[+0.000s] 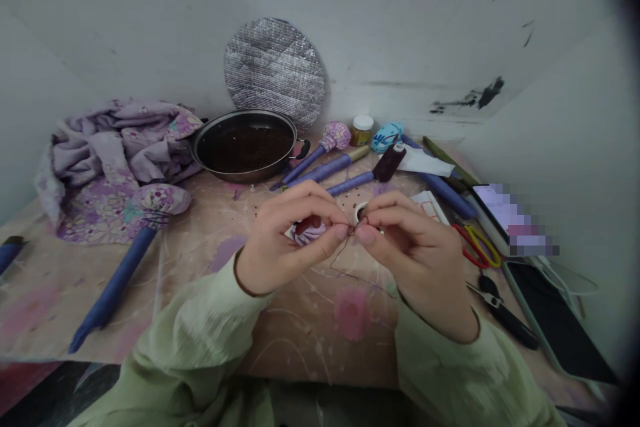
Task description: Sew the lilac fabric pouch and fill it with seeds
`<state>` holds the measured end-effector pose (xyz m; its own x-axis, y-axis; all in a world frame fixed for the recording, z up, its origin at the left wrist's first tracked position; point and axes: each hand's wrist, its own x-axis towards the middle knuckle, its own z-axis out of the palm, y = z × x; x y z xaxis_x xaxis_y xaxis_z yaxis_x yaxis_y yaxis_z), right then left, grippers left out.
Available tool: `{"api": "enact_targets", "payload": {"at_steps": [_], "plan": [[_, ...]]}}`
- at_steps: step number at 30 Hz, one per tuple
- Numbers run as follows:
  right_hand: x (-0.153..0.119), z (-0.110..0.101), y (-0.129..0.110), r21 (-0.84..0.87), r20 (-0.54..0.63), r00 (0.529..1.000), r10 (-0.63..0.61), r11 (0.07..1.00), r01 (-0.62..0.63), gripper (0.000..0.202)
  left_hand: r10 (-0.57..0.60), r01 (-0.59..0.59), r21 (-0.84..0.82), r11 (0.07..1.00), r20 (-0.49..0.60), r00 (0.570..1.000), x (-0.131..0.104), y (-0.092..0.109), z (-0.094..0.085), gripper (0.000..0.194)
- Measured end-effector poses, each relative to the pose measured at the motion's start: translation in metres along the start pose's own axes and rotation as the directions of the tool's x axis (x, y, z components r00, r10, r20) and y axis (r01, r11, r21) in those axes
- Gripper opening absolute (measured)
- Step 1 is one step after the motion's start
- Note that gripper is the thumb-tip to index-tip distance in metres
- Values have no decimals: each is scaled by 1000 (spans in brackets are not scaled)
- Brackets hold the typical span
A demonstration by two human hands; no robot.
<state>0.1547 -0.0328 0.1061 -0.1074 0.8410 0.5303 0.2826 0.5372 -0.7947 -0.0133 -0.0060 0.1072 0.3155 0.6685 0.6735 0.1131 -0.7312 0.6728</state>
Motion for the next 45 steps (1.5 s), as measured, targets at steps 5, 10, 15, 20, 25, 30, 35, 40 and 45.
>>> {"api": "enact_targets", "payload": {"at_steps": [5, 10, 15, 20, 25, 30, 35, 40, 45], "plan": [[1, -2, 1, 82, 26, 998, 58, 995, -60, 6, -23, 23, -5, 1000, -21, 1000, -1, 1, 0, 7], [2, -1, 2, 98, 26, 998, 56, 993, -59, 6, -45, 45, -7, 999, -12, 999, -2, 2, 1, 9], [1, -1, 1, 89, 25, 998, 52, 995, -54, 6, -51, 51, -4, 999, -20, 999, -4, 1, 0, 9], [1, -1, 1, 81, 37, 997, 61, 995, -64, 6, -47, 47, -2, 999, -10, 999, -3, 2, 0, 8], [1, -1, 2, 77, 37, 998, 48, 996, -51, 6, -46, 45, -3, 999, -21, 999, -2, 3, 1, 3], [1, 0, 0, 94, 13, 998, 60, 994, -61, 6, -52, 53, 9, 999, -30, 998, -2, 5, 2, 1], [1, 0, -1, 99, -9, 998, 64, 993, -62, 7, -55, 55, 0, 998, -29, 998, -3, 5, 2, 2], [0, -1, 2, 128, -36, 997, 73, 989, -68, 6, -53, 52, -15, 999, -15, 999, -2, 6, 1, 5], [-1, 0, 5, 190, -42, 995, 89, 979, -80, 5, -50, 51, -46, 998, 21, 999, -1, 8, 0, 7]]}}
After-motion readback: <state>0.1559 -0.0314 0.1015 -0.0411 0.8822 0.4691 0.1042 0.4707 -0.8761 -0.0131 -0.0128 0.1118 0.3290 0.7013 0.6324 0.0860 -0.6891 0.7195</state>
